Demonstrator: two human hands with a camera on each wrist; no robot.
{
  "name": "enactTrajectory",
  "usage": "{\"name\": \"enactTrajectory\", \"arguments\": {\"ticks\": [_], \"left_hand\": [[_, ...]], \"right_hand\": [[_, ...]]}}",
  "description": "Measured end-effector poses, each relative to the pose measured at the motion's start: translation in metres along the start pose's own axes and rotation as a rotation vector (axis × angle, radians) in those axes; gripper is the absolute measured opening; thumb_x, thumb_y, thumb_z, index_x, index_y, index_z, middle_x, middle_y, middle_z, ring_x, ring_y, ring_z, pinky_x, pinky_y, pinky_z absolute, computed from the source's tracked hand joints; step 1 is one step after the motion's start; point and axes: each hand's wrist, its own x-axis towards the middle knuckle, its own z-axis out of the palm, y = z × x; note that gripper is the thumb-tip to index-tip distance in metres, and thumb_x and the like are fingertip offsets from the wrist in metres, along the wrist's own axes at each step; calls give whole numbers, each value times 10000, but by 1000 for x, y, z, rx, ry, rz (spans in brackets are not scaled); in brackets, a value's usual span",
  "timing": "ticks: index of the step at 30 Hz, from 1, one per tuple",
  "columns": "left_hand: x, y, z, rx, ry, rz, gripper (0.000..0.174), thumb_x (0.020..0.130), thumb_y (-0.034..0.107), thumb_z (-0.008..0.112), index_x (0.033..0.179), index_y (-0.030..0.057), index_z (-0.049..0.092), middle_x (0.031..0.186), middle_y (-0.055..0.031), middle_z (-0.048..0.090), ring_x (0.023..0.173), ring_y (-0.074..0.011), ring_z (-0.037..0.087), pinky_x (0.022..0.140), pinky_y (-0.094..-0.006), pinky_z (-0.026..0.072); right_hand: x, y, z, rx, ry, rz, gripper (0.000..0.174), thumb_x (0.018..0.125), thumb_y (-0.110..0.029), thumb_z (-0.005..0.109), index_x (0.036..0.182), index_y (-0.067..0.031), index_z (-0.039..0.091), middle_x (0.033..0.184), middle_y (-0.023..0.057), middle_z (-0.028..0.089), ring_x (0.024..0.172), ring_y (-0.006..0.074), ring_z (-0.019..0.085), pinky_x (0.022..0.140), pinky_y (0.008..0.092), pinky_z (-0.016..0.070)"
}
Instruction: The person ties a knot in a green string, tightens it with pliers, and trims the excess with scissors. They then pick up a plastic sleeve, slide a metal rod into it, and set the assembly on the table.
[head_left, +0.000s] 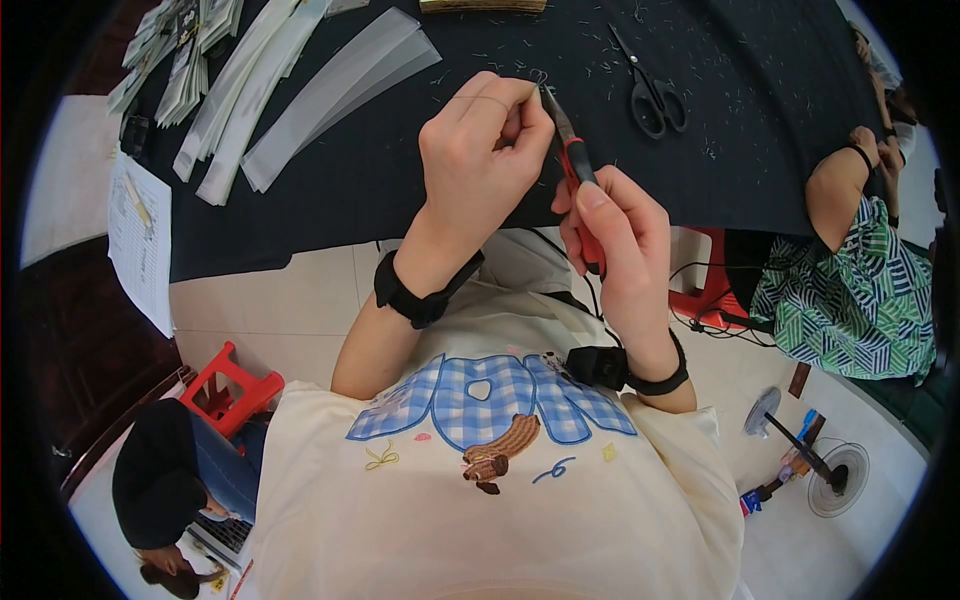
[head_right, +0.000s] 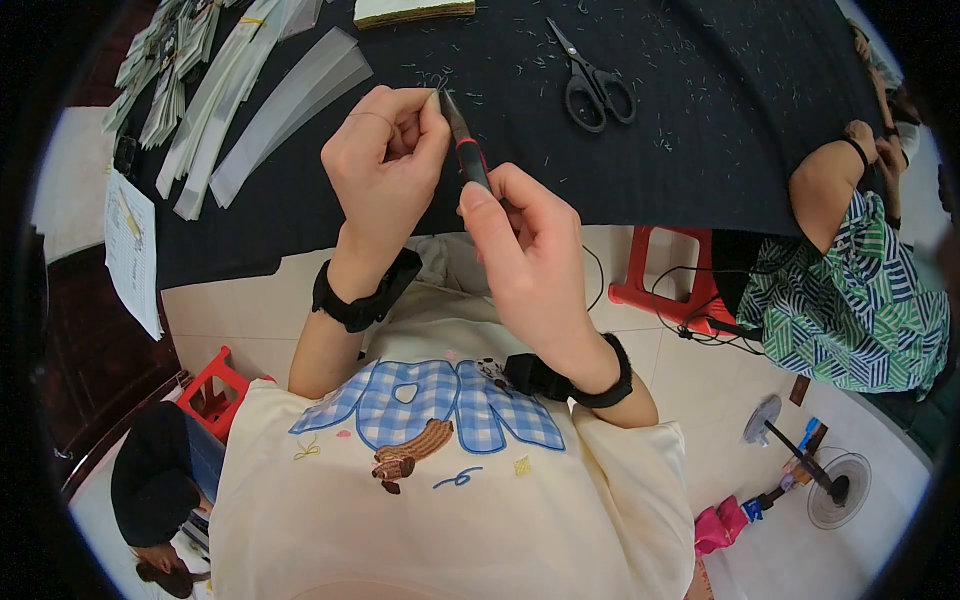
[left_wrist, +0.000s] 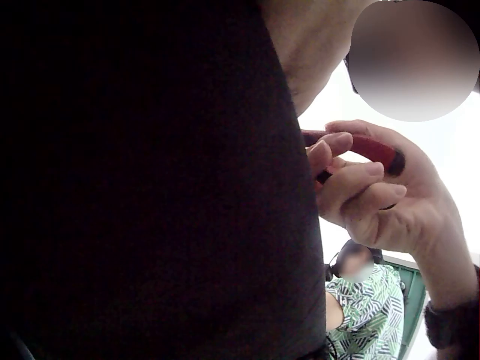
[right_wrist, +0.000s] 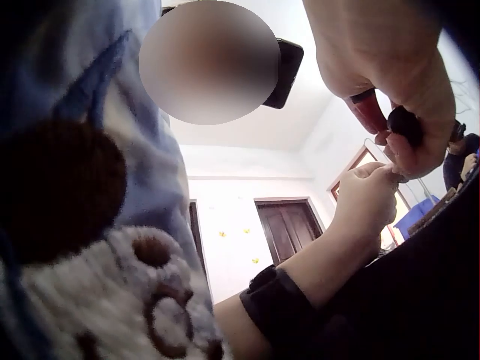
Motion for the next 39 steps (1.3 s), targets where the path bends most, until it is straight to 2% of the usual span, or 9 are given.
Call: {"name": "enactTrajectory", "arguments": {"ticks": [7, 29, 32, 34, 36, 38, 39], "left_hand": [[1, 0, -1, 0, -1, -1, 111, 651, -82, 596, 692, 10, 548, 550, -45, 462, 438, -119, 455, 395, -228, 372], [0, 0, 0, -2, 0, 0, 97, 655, -77, 592, 688, 5, 552, 564, -46, 475, 442, -119, 455, 400, -227, 379], [0, -6, -3, -32, 21, -79, 93, 653, -77, 591, 684, 5, 559, 560, -42, 475, 444, -108, 448, 399, -215, 367], [-1, -9, -4, -42, 24, -94, 28, 733, -26, 618, 746, -11, 598, 580, 14, 510, 488, -6, 415, 428, -150, 308], [-1, -6, -5, -44, 8, -117, 25, 739, -24, 617, 752, -10, 601, 580, 19, 509, 493, -3, 417, 432, -149, 308], [-1, -2, -5, -52, -6, -135, 22, 745, -23, 615, 758, -10, 604, 580, 23, 509, 498, 0, 419, 435, -147, 308], [-1, -2, -6, -139, -17, -257, 20, 728, -20, 612, 736, -4, 604, 566, 13, 510, 490, -18, 434, 422, -157, 319]], "right_hand": [[1, -3, -5, -69, 0, -13, 229, 857, -159, 502, 681, -13, 489, 547, -47, 397, 492, 5, 329, 431, 191, 223], [-6, -3, -10, -58, -37, -5, 235, 866, -179, 490, 705, -9, 511, 566, -44, 420, 506, 3, 354, 442, 187, 244], [-11, -5, -12, -5, -30, 8, 228, 867, -174, 491, 717, -5, 522, 578, -38, 432, 522, 7, 366, 453, 183, 256], [-12, -9, -16, 46, -20, 12, 221, 868, -170, 492, 730, -2, 531, 587, -34, 441, 532, 10, 373, 461, 180, 265], [-11, -17, -22, -104, 11, 24, 199, 869, -156, 498, 768, 7, 546, 608, -29, 457, 543, 19, 386, 478, 176, 290], [-1, -20, -34, -219, 128, -53, 126, 849, -107, 538, 784, 0, 549, 621, -36, 465, 559, 16, 393, 496, 174, 311], [7, -15, -45, -326, 218, -129, 125, 832, -110, 567, 769, -6, 537, 605, -42, 461, 557, 14, 385, 491, 177, 307]]}}
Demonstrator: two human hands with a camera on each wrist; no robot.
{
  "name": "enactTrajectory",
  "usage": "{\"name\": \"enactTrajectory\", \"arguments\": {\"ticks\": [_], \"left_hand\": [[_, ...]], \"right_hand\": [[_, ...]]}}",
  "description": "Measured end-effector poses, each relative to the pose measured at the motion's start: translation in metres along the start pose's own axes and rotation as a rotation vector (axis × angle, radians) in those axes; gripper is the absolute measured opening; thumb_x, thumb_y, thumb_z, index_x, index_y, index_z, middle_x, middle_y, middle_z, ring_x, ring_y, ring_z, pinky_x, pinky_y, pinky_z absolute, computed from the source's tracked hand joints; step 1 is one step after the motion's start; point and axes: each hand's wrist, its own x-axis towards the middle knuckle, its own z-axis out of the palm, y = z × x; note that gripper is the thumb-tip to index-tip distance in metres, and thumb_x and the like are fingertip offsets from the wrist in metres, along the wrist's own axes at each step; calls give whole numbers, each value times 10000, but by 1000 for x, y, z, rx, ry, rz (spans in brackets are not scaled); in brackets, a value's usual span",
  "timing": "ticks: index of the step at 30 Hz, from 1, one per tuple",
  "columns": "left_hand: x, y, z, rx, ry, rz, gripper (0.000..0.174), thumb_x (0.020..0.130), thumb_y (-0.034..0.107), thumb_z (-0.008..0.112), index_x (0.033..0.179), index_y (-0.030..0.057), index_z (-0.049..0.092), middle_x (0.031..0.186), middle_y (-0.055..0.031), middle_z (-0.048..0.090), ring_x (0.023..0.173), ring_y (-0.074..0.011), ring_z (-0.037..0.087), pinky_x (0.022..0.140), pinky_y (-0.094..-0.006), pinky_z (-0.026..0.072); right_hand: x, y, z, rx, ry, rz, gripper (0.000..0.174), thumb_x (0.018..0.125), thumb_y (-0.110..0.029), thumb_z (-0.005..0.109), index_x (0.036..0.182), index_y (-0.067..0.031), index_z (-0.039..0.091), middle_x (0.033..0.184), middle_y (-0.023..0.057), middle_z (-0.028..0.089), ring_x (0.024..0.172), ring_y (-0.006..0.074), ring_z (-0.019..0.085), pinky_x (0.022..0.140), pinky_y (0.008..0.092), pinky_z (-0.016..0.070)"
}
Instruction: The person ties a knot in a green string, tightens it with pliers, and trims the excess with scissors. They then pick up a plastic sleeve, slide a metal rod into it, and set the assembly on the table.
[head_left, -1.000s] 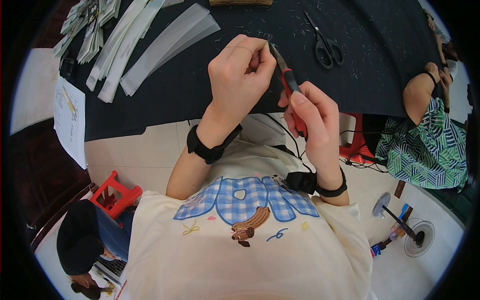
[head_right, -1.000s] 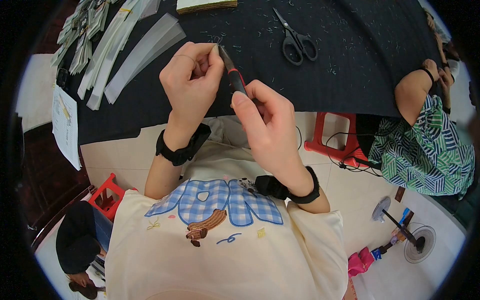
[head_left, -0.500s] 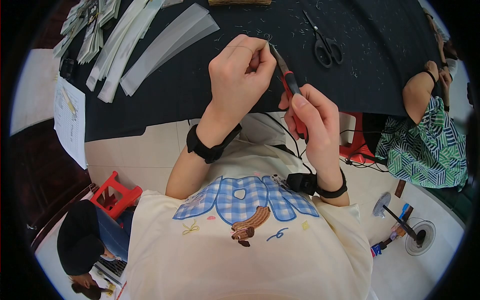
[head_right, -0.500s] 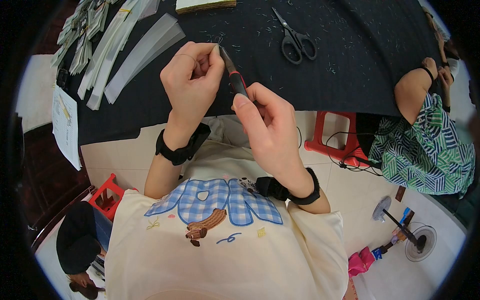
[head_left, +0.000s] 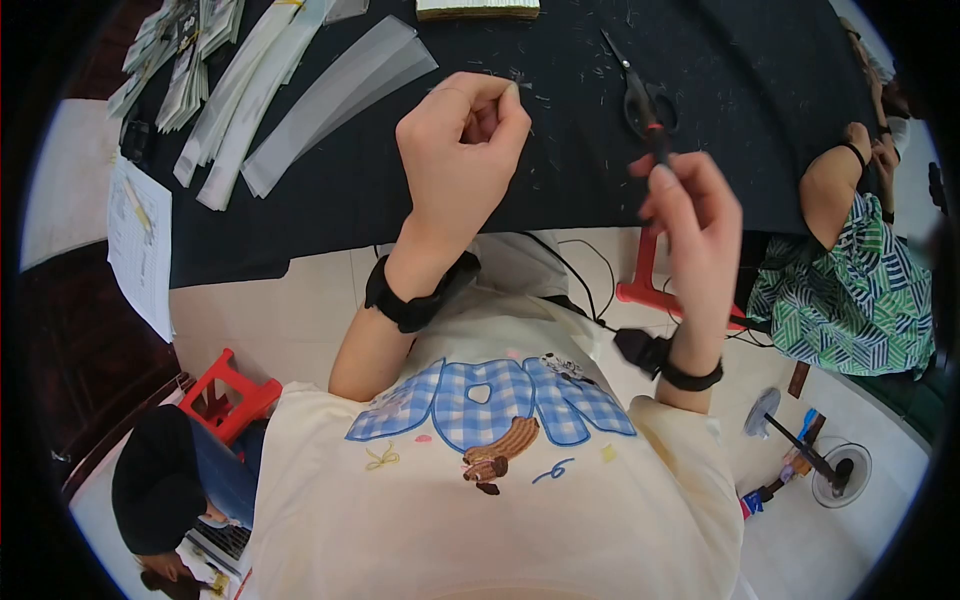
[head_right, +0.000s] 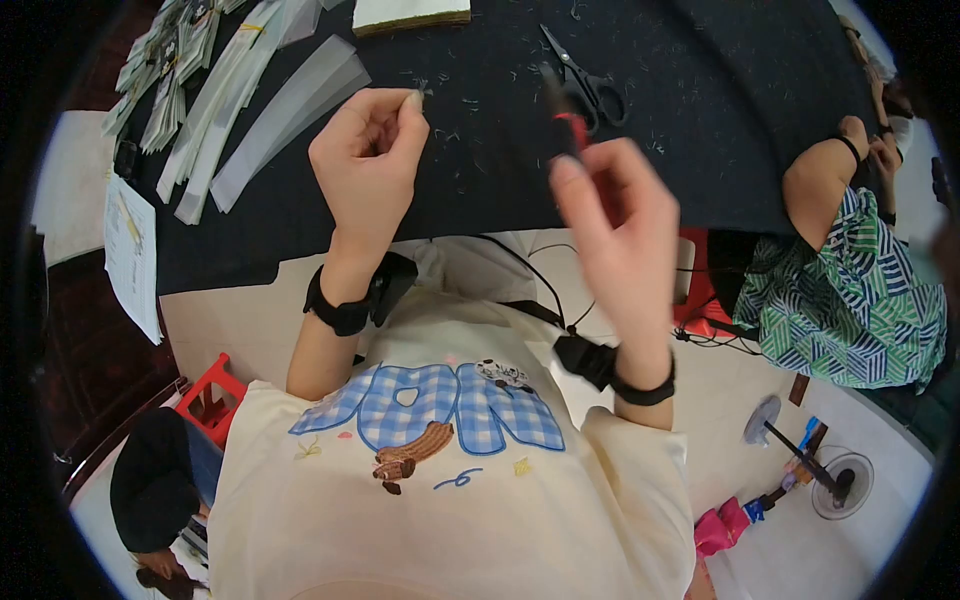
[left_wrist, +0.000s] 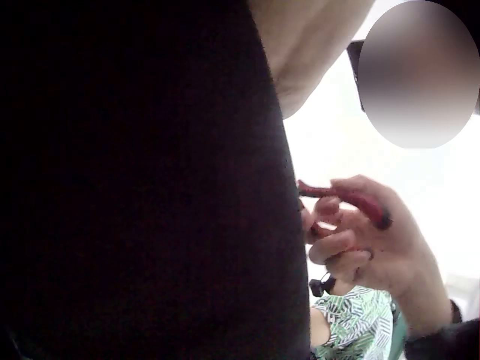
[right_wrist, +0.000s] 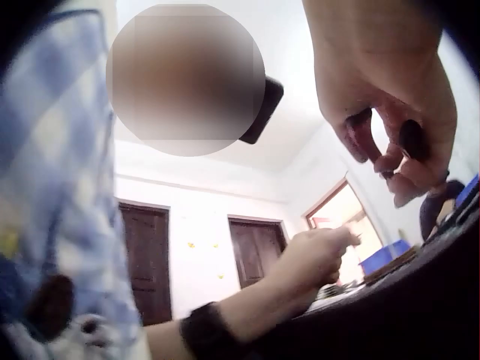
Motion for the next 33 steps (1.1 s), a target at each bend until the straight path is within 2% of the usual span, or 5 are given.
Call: {"name": "enactTrajectory", "arguments": {"ticks": [5, 8, 14, 21, 33], "left_hand": [[7, 26, -13, -286, -155, -400, 59, 751, 53, 615, 763, -2, 631, 562, 30, 518, 477, -13, 431, 403, -151, 290], [9, 32, -22, -534, -357, -714, 142, 782, 115, 600, 818, -22, 616, 513, 70, 391, 384, -1, 241, 360, -182, 169], [11, 36, -35, -729, -498, -823, 146, 787, 121, 590, 824, -21, 590, 508, 72, 358, 384, 6, 245, 354, -169, 161], [14, 44, -42, -779, -596, -885, 129, 785, 104, 583, 819, -20, 569, 523, 76, 347, 388, 12, 235, 352, -161, 154], [13, 45, -48, -824, -667, -905, 118, 784, 109, 589, 804, -7, 599, 504, 81, 365, 371, 16, 231, 336, -160, 147]], "right_hand": [[53, 20, -40, -850, 239, -301, 222, 765, -175, 610, 754, 24, 511, 641, 123, 525, 594, 227, 498, 558, 312, 404], [73, 38, -55, -998, 190, -452, 216, 753, -165, 616, 758, 24, 511, 746, 145, 557, 746, 287, 512, 650, 364, 416], [77, 43, -45, -1094, 293, -709, 176, 760, -141, 616, 794, 18, 549, 799, 120, 561, 781, 270, 516, 695, 346, 425], [28, -19, 4, -4, -281, -368, 105, 809, -76, 605, 882, -5, 630, 767, 31, 596, 673, 65, 539, 601, 189, 423], [27, -20, 12, -3, -435, -394, 94, 777, -86, 639, 838, -18, 660, 725, 27, 583, 606, 56, 522, 525, 180, 399]]}}
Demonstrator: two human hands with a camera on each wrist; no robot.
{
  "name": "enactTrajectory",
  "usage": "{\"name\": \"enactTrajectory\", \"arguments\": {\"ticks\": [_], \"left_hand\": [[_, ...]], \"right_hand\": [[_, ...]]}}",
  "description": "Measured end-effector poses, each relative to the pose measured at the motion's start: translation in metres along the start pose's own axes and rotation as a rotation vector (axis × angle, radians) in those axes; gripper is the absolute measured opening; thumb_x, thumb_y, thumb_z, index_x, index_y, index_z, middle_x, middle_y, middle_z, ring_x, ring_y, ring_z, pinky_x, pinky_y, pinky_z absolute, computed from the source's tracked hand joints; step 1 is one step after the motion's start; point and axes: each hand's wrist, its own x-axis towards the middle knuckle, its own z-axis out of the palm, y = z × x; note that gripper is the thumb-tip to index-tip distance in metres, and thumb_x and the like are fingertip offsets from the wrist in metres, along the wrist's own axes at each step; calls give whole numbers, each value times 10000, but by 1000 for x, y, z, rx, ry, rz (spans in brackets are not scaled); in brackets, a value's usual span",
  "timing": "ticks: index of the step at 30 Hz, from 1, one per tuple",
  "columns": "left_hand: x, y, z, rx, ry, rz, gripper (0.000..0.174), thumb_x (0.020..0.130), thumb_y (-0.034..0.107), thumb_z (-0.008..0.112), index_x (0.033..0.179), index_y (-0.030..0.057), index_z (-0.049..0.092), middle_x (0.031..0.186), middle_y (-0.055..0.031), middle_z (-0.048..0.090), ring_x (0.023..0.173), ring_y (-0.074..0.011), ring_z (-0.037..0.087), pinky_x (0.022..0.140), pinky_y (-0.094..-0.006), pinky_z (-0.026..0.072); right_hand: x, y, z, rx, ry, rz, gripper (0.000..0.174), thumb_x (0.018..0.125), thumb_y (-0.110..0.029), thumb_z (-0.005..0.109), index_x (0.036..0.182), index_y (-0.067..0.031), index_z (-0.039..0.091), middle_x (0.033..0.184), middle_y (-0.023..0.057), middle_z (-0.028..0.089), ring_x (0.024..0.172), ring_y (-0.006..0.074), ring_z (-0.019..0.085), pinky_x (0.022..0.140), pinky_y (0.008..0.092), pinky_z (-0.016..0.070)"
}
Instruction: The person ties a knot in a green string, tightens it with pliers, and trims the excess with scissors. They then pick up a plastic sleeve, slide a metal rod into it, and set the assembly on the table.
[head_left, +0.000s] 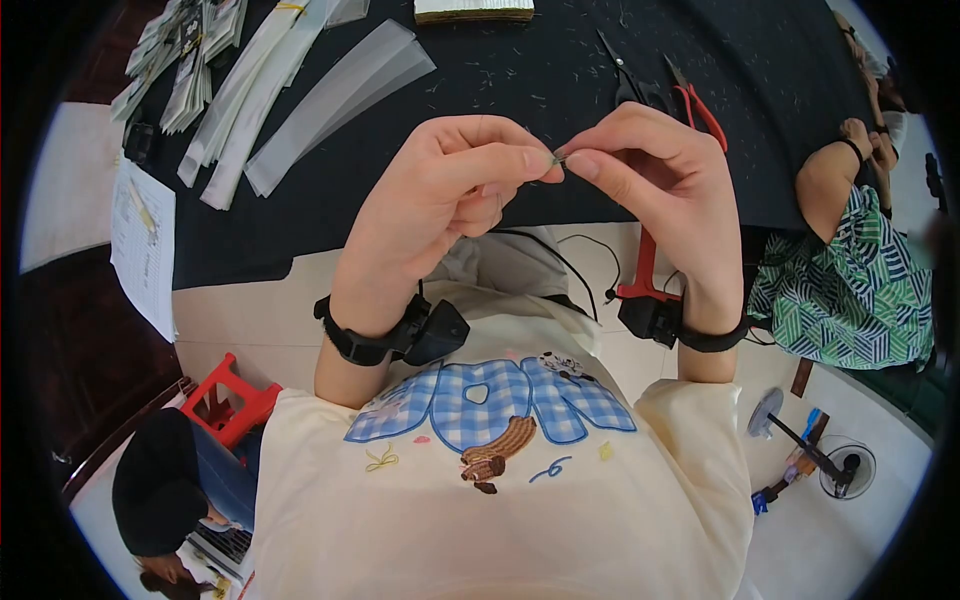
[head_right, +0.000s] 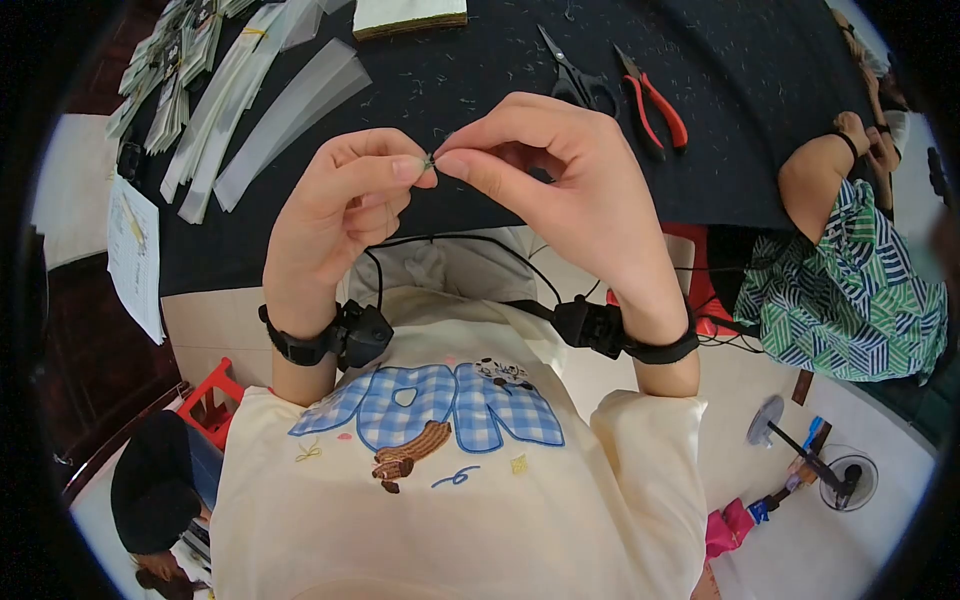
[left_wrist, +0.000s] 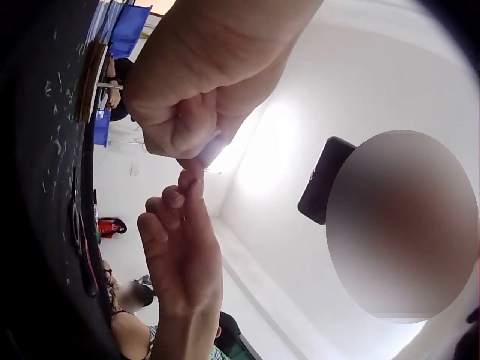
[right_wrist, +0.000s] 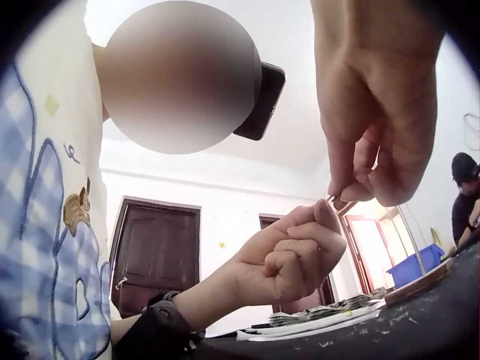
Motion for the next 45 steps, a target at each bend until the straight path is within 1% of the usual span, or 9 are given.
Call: {"name": "enactTrajectory", "arguments": {"ticks": [9, 18, 23, 33, 35, 39, 41, 43, 45], "left_hand": [[-3, 4, 6, 174, 69, -2, 164, 784, 136, 611, 830, -21, 614, 475, 85, 359, 378, 22, 228, 349, -169, 129], [-2, 1, 6, 124, 20, -14, 155, 790, 135, 601, 831, -15, 611, 477, 92, 357, 370, 22, 221, 338, -168, 137], [2, -2, 4, -50, 8, -89, 130, 788, 121, 586, 820, -3, 604, 483, 91, 345, 367, 16, 223, 331, -167, 143], [2, -1, 11, 103, 85, -26, 126, 778, 122, 604, 811, 1, 609, 499, 87, 379, 371, 15, 230, 342, -168, 144], [3, -2, 8, 44, 48, -28, 141, 781, 116, 598, 811, -20, 622, 568, 16, 523, 381, -3, 273, 357, -189, 172], [5, -6, 10, -8, 52, -24, 128, 779, 108, 592, 804, -14, 622, 563, 23, 514, 383, -3, 270, 359, -188, 172], [7, -8, 11, 36, 90, -24, 115, 772, 115, 603, 796, 2, 607, 502, 83, 376, 374, 12, 226, 350, -170, 145], [8, -9, 9, 52, 113, -9, 122, 770, 116, 604, 797, -3, 607, 508, 80, 379, 378, 9, 228, 352, -171, 150], [9, -9, 9, 67, 136, 7, 129, 768, 117, 606, 798, -9, 607, 513, 77, 382, 382, 7, 231, 354, -173, 154]], "right_hand": [[-3, -5, 0, -216, 48, -93, 61, 753, -65, 647, 801, -27, 653, 695, 33, 573, 531, 88, 518, 482, 194, 390], [-6, -4, 2, -137, 73, -28, 64, 755, -46, 642, 812, -19, 646, 708, 44, 585, 541, 90, 516, 488, 197, 392], [-8, 4, 7, -103, 131, -50, 65, 748, -44, 648, 809, -24, 647, 702, 42, 585, 540, 86, 506, 490, 196, 387], [-8, 8, 3, -212, 139, -147, 78, 734, -32, 657, 812, -34, 655, 714, 40, 587, 555, 90, 545, 491, 191, 415], [-8, 9, 3, -214, 137, -144, 78, 735, -33, 657, 813, -34, 655, 715, 39, 587, 552, 90, 540, 490, 192, 413], [-9, 10, 2, -218, 123, -75, 71, 751, -60, 648, 816, -32, 654, 721, 44, 585, 560, 95, 530, 507, 205, 415], [-10, 10, 1, -215, 124, -51, 73, 765, -70, 635, 827, -37, 655, 718, 46, 579, 561, 100, 518, 521, 209, 415], [-9, 11, -1, -210, 125, -28, 79, 780, -81, 621, 839, -41, 656, 714, 47, 573, 562, 104, 507, 535, 213, 415], [-6, 19, -7, -430, 331, 63, 120, 807, -122, 592, 877, -36, 637, 767, 66, 571, 602, 157, 530, 571, 254, 442]]}}
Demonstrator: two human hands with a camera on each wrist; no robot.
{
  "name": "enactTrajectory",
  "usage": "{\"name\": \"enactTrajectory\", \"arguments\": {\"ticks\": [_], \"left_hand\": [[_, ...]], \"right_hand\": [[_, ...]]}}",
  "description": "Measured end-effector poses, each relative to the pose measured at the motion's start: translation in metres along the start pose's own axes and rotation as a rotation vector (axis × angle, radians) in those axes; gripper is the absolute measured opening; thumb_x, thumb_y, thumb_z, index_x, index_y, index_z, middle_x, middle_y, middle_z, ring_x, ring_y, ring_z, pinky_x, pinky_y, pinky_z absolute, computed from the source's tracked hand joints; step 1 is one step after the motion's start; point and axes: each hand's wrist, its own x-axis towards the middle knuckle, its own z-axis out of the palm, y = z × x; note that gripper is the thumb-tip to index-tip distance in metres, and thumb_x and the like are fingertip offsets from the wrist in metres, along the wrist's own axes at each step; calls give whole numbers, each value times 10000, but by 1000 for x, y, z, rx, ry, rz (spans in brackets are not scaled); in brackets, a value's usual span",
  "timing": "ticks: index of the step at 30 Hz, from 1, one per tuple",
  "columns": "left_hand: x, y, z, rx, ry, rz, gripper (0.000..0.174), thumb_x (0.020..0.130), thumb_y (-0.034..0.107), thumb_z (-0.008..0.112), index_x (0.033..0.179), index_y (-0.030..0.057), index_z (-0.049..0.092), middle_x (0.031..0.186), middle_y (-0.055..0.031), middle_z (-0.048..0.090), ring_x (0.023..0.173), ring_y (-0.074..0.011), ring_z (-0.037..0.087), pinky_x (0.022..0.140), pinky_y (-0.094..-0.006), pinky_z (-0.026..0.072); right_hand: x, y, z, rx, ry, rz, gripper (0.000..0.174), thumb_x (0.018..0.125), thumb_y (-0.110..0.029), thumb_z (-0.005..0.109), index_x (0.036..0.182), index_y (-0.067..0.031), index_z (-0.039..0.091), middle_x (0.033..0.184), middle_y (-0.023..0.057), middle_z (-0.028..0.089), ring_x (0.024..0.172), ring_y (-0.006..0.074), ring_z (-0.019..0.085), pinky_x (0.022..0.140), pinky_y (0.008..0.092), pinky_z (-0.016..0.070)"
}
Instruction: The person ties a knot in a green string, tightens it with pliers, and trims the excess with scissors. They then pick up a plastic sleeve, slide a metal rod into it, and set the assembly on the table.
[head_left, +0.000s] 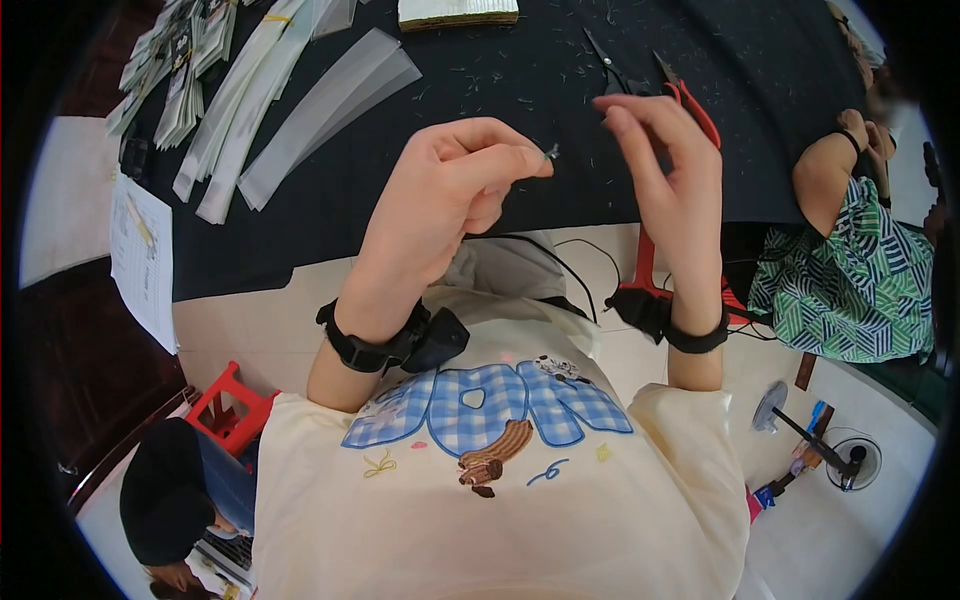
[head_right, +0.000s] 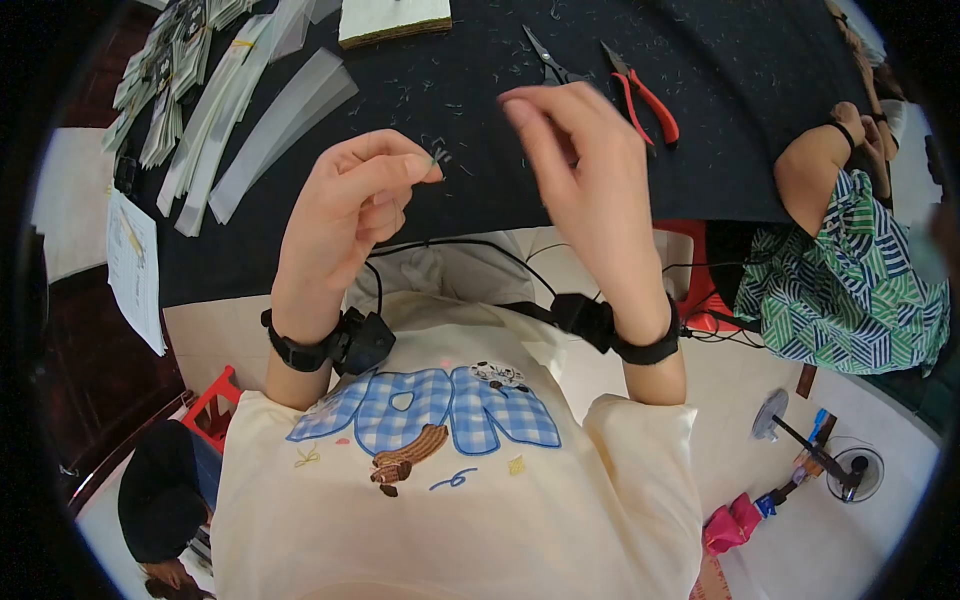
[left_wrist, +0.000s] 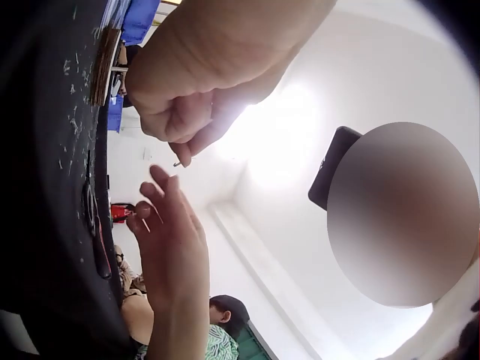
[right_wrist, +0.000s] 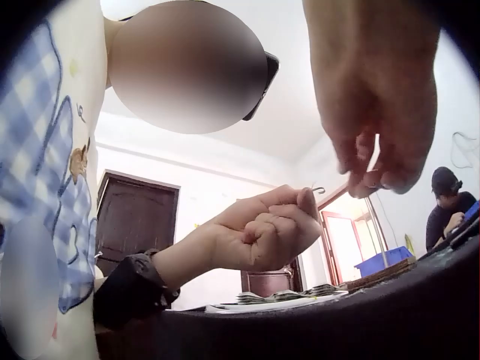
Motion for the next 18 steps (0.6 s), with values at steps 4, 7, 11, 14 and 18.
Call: {"name": "enactTrajectory", "arguments": {"ticks": [4, 7, 11, 14, 18], "left_hand": [[-3, 1, 7, 330, 204, 283, 112, 781, 88, 602, 809, -20, 609, 562, 51, 452, 436, 6, 307, 387, -159, 200], [-3, -2, 12, 486, 328, 483, 65, 777, 43, 594, 783, -20, 610, 573, 40, 498, 474, 9, 373, 416, -145, 253], [-3, -5, 7, 615, 358, 575, 43, 796, -3, 580, 817, -22, 613, 623, 29, 518, 536, 7, 420, 458, -135, 285], [-3, -1, 7, 526, 348, 561, 58, 796, 28, 584, 811, -21, 613, 609, 38, 497, 507, 11, 385, 436, -142, 250], [-3, 10, 1, 418, 294, 422, 101, 788, 75, 588, 799, -23, 609, 582, 51, 460, 453, 11, 316, 406, -159, 198]], "right_hand": [[7, 31, 10, -701, 190, -105, 222, 804, -197, 589, 895, 5, 588, 881, 112, 562, 747, 271, 575, 639, 350, 483], [13, 35, 12, -756, 70, 122, 263, 796, -229, 594, 936, -7, 604, 909, 129, 590, 798, 276, 598, 713, 349, 465], [20, 37, 4, -733, -5, 167, 295, 797, -245, 586, 956, 3, 597, 892, 144, 605, 802, 288, 595, 714, 356, 465], [22, 41, 0, -666, 79, -33, 251, 766, -191, 627, 884, 26, 582, 803, 156, 593, 646, 273, 602, 581, 328, 480], [8, 28, -17, -119, -55, 178, 270, 716, -135, 679, 914, 16, 575, 758, 101, 595, 555, 121, 531, 515, 230, 428]]}}
